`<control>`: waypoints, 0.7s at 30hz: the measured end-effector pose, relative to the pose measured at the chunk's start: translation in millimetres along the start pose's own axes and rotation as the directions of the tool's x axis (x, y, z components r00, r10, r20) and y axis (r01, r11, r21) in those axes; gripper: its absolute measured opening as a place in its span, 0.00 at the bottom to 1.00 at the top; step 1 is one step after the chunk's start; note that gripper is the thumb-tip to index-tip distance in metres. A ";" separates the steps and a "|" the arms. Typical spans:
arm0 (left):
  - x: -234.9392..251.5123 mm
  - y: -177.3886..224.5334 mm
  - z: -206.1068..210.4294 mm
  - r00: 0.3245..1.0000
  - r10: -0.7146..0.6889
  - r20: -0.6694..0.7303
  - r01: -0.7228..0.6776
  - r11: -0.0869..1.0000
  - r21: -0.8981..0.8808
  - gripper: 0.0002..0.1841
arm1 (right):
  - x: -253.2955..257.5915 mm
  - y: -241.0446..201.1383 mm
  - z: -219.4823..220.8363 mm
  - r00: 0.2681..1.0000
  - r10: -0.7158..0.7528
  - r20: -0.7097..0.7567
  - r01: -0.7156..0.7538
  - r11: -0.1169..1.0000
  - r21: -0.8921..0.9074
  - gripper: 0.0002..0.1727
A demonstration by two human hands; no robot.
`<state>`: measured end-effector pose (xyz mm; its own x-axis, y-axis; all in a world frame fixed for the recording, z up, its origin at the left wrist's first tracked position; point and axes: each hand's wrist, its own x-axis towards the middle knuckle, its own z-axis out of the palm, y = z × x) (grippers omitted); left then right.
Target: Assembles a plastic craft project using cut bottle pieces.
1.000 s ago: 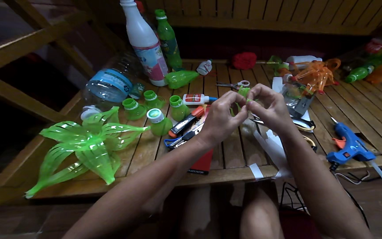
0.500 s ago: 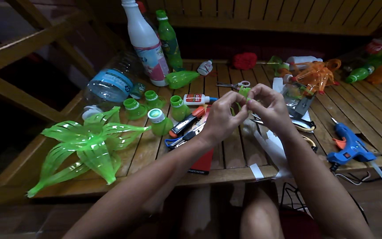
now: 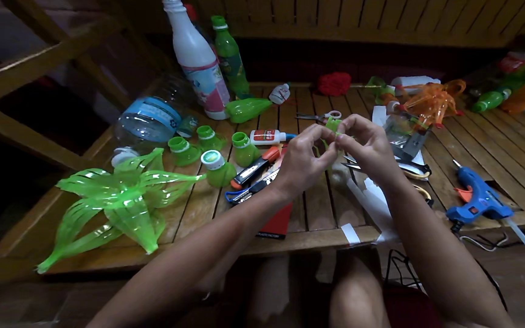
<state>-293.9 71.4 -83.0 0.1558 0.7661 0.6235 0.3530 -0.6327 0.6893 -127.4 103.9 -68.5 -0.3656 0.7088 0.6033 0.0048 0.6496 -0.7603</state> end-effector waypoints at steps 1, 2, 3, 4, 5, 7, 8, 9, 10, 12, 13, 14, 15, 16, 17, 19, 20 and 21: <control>-0.1 0.3 0.2 1.000 0.000 -0.001 0.000 1.000 0.002 0.06 | 0.0 0.1 0.1 1.000 -0.002 0.000 0.002 1.000 0.004 0.03; -0.2 0.7 0.4 1.000 -0.002 -0.001 0.002 1.000 0.004 0.06 | -0.1 0.1 0.3 1.000 -0.001 -0.001 0.001 1.000 0.006 0.03; -0.4 1.0 0.4 1.000 -0.005 0.000 0.005 1.000 0.007 0.06 | -0.1 0.2 0.3 1.000 0.001 0.000 -0.001 1.000 0.006 0.03; -0.5 1.0 0.6 1.000 -0.006 -0.001 0.006 1.000 0.007 0.07 | -0.1 0.3 0.3 1.000 0.004 0.000 -0.004 1.000 0.008 0.03; -0.4 0.7 0.8 1.000 -0.006 -0.004 0.006 1.000 0.002 0.07 | -0.2 0.3 0.5 1.000 0.009 -0.003 -0.009 1.000 0.013 0.03; -0.2 0.1 1.1 1.000 -0.009 -0.005 0.009 1.000 -0.011 0.07 | -0.2 0.0 1.0 1.000 0.020 -0.008 -0.020 0.999 0.028 0.03; -0.1 0.1 1.3 1.000 -0.012 -0.006 0.012 1.000 -0.016 0.07 | -0.2 -0.1 1.0 1.000 0.024 -0.009 -0.024 0.999 0.033 0.03; -0.1 0.2 1.5 1.000 -0.014 -0.007 0.014 1.000 -0.017 0.07 | -0.1 0.1 0.9 1.000 0.026 -0.009 -0.026 0.999 0.035 0.04; -0.2 0.2 1.5 1.000 -0.014 -0.006 0.014 1.000 -0.016 0.06 | 0.0 0.4 1.1 1.000 0.024 -0.009 -0.024 0.999 0.036 0.04; -0.4 -1.0 1.7 1.000 0.005 -0.007 -0.005 1.000 -0.004 0.06 | 0.2 0.6 1.8 1.000 0.020 -0.010 -0.019 0.999 0.033 0.04; -0.3 -2.2 1.9 1.000 0.023 -0.009 -0.023 1.000 0.010 0.06 | 0.3 0.5 2.1 1.000 0.025 -0.012 -0.024 0.999 0.035 0.04; 0.2 -4.0 2.5 0.999 0.049 -0.015 -0.048 0.998 0.026 0.06 | 0.4 0.9 1.9 0.999 0.033 -0.011 -0.032 0.999 0.041 0.04; 0.9 -6.5 3.2 0.996 0.080 -0.026 -0.078 0.996 0.043 0.06 | 0.4 1.6 1.5 0.999 0.044 -0.008 -0.043 0.998 0.052 0.04; 1.3 -7.7 3.4 0.995 0.097 -0.030 -0.095 0.994 0.055 0.07 | 0.3 1.9 1.3 0.998 0.056 -0.006 -0.056 0.996 0.063 0.04; 1.4 -7.6 3.1 0.995 0.095 -0.028 -0.093 0.994 0.055 0.07 | 0.3 1.5 1.2 0.997 0.071 -0.005 -0.070 0.995 0.070 0.04; 1.3 -4.7 1.1 0.999 0.036 -0.003 -0.036 0.999 0.009 0.07 | 0.0 -1.3 0.0 0.994 0.108 0.013 -0.109 0.992 0.057 0.04; 1.6 -4.3 0.3 1.000 -0.001 0.008 0.001 1.000 -0.025 0.07 | -0.2 -2.5 -1.7 0.992 0.122 0.034 -0.123 0.992 0.035 0.03; 1.7 -4.3 -0.2 1.000 -0.026 0.017 0.027 0.998 -0.053 0.08 | -0.4 -3.3 -3.3 0.991 0.127 0.051 -0.128 0.992 0.015 0.03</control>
<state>-295.4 75.4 -84.8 0.1619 0.7843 0.5989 0.3073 -0.6168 0.7247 -124.2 102.4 -65.5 -0.4094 0.7704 0.4887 0.0379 0.5496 -0.8346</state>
